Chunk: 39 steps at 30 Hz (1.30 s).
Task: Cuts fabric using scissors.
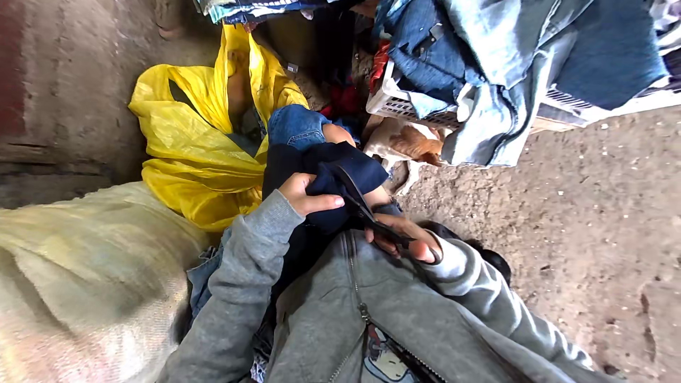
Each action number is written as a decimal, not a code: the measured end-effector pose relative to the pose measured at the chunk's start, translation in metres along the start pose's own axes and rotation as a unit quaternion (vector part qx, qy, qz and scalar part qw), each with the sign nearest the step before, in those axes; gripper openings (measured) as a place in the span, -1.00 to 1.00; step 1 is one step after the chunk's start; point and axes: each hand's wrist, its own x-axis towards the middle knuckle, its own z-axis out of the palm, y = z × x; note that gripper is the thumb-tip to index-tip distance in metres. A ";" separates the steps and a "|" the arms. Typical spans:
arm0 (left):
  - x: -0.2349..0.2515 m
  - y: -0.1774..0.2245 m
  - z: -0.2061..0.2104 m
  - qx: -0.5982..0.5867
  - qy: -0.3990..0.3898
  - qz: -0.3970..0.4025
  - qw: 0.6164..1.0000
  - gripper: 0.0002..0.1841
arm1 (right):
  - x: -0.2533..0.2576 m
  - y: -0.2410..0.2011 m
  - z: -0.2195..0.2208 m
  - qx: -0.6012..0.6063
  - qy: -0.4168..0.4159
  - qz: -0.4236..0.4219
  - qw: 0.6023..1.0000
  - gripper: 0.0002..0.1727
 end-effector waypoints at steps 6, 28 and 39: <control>-0.001 0.010 0.010 0.020 0.062 -0.034 0.997 -0.89 | -0.002 -0.008 0.014 -0.063 0.040 0.017 0.997 0.08; -0.006 0.005 0.000 0.064 0.009 0.015 0.998 -0.80 | 0.002 -0.003 0.015 -0.036 0.053 0.018 0.998 -0.05; -0.013 0.008 -0.009 0.058 -0.001 0.019 0.998 -0.74 | 0.017 -0.007 0.013 -0.038 0.013 0.009 0.999 -0.04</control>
